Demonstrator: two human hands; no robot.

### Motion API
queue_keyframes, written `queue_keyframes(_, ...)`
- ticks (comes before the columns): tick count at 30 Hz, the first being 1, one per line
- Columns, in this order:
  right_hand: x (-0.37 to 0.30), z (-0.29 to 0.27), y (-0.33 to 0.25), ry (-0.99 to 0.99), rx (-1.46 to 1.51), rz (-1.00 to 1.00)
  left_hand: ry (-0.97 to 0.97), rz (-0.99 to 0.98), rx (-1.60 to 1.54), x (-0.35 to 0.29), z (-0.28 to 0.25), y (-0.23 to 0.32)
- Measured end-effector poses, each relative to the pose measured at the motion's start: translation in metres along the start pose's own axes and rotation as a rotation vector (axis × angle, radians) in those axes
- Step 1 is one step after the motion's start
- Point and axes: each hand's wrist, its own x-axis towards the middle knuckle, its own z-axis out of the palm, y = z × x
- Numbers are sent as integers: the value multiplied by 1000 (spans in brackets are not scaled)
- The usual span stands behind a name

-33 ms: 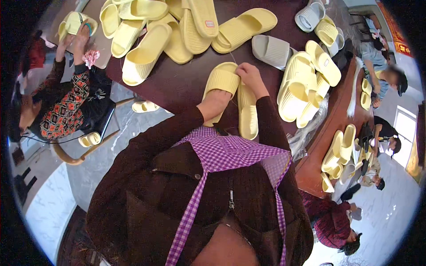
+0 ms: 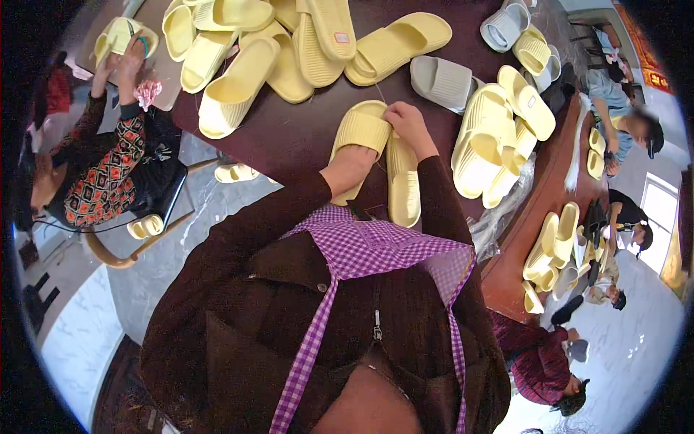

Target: The person takes plastic ties and threads them through slippers by hand to fasten pairs together, repeating the process on different pairs.

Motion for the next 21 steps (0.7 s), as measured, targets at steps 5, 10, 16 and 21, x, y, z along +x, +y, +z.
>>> queue_keyframes(5, 3, 3, -6, -74, 75, 40, -15, 27, 1, 1, 3, -5)
queue_keyframes(10, 1, 9, -8, 5, 264, 90, -148, 3, -7, 4, -2, -5)
queue_keyframes(16, -11, -1, -4, 193, 374, 237, 147, 180, -85, -7, -14, 5)
queue_keyframes(21, -11, 5, -5, 96, 396, 146, 75, 164, -91, -2, -7, -6)
